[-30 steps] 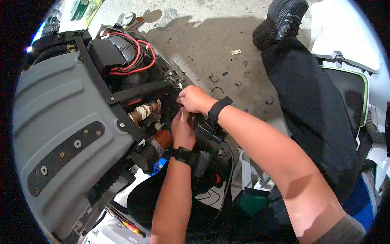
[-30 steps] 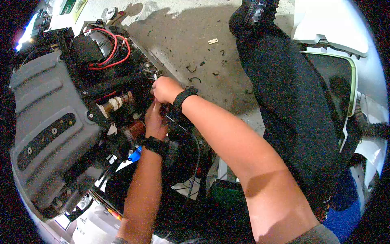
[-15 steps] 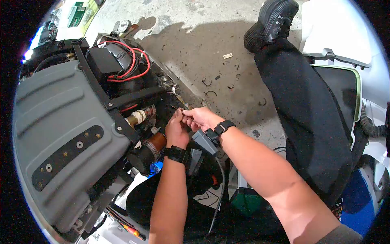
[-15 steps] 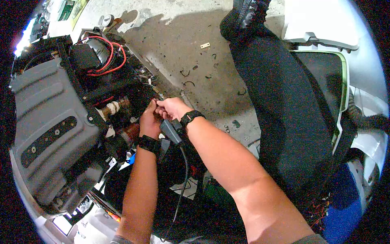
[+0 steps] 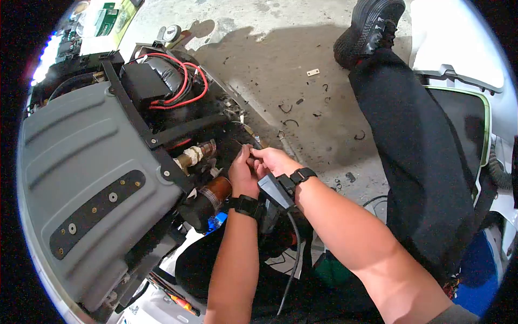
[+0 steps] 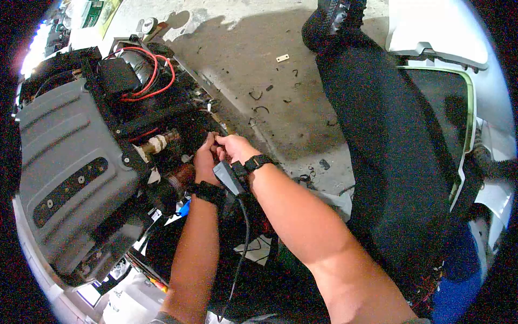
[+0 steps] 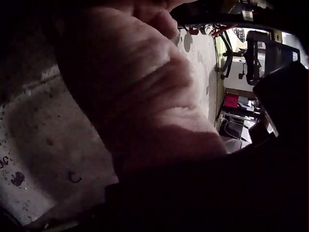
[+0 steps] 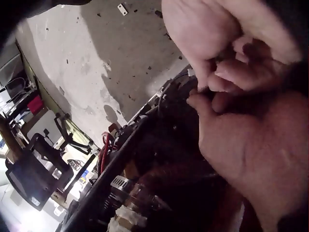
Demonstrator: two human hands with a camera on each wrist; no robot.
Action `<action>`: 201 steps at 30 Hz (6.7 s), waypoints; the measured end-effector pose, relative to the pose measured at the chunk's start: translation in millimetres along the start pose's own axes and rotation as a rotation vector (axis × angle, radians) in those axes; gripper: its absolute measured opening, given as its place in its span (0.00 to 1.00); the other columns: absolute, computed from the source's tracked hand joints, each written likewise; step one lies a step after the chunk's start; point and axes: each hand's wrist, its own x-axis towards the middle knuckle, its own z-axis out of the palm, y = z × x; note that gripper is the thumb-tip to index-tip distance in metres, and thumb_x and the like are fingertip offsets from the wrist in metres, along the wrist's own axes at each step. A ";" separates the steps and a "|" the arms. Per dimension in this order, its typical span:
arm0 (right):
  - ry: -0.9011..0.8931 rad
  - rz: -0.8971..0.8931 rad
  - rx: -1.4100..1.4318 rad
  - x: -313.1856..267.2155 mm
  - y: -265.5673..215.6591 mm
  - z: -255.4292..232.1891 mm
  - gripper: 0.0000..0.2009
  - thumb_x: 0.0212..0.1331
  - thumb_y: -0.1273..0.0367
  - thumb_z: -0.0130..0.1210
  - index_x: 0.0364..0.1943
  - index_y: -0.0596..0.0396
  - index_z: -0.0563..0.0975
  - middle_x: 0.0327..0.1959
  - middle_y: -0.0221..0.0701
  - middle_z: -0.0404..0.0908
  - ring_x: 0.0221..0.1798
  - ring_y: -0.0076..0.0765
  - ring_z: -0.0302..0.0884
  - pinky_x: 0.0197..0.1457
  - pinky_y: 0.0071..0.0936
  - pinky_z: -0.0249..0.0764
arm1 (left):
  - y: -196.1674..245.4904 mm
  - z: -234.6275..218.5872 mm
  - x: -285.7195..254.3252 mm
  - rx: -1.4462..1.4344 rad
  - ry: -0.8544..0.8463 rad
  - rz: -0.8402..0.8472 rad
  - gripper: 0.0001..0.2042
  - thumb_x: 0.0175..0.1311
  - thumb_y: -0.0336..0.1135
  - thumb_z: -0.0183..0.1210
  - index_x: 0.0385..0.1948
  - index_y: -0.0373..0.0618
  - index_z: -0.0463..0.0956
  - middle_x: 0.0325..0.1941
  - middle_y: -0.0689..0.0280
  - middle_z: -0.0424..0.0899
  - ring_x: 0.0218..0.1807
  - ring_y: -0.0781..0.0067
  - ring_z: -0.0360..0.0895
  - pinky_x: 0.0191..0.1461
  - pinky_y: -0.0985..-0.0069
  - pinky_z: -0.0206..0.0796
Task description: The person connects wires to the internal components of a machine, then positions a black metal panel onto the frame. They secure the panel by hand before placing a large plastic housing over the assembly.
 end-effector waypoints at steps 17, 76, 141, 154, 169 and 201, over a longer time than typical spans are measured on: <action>0.301 -0.418 -0.322 2.8 7.2 6.8 0.08 0.55 0.69 0.55 0.23 0.59 0.76 0.18 0.28 0.74 0.17 0.26 0.67 0.19 0.27 0.61 | -7.8 -14.4 16.1 0.000 -0.214 -0.024 0.11 0.66 0.42 0.47 0.33 0.45 0.72 0.26 0.72 0.72 0.28 0.81 0.68 0.30 0.80 0.62; -0.023 -0.285 -0.616 -13.2 -28.7 -11.5 0.18 0.62 0.56 0.46 0.25 0.56 0.75 0.19 0.26 0.75 0.18 0.20 0.70 0.17 0.18 0.65 | 5.5 10.3 12.0 0.219 0.069 0.193 0.09 0.61 0.37 0.55 0.33 0.42 0.75 0.31 0.67 0.77 0.32 0.76 0.72 0.34 0.79 0.63; 0.203 -1.054 -1.861 -26.2 -45.8 0.8 0.11 0.49 0.61 0.53 0.27 0.54 0.77 0.27 0.40 0.78 0.32 0.51 0.75 0.36 0.42 0.70 | 1.4 14.2 10.4 0.174 0.035 0.207 0.11 0.63 0.36 0.51 0.37 0.39 0.75 0.37 0.64 0.79 0.38 0.73 0.74 0.43 0.78 0.66; 0.261 -1.064 -1.176 -94.8 -73.3 12.4 0.14 0.57 0.62 0.50 0.27 0.62 0.76 0.19 0.34 0.78 0.19 0.26 0.75 0.26 0.27 0.71 | 24.0 44.3 -46.0 0.251 -0.076 0.274 0.14 0.64 0.39 0.48 0.41 0.40 0.75 0.34 0.67 0.80 0.36 0.76 0.76 0.40 0.78 0.64; -0.096 -1.477 -1.114 -275.6 45.4 139.1 0.11 0.62 0.64 0.47 0.29 0.57 0.74 0.24 0.28 0.78 0.24 0.20 0.72 0.26 0.17 0.67 | 81.9 17.7 -242.7 0.212 -0.315 0.635 0.14 0.63 0.36 0.50 0.43 0.34 0.74 0.37 0.64 0.80 0.38 0.77 0.75 0.43 0.80 0.65; -0.156 -2.437 -1.359 -225.5 145.2 281.8 0.07 0.59 0.68 0.48 0.31 0.57 0.74 0.33 0.39 0.77 0.40 0.48 0.72 0.43 0.38 0.68 | 199.7 -238.8 -269.3 -0.340 0.344 1.199 0.15 0.54 0.31 0.43 0.45 0.43 0.65 0.38 0.66 0.69 0.40 0.73 0.66 0.47 0.78 0.60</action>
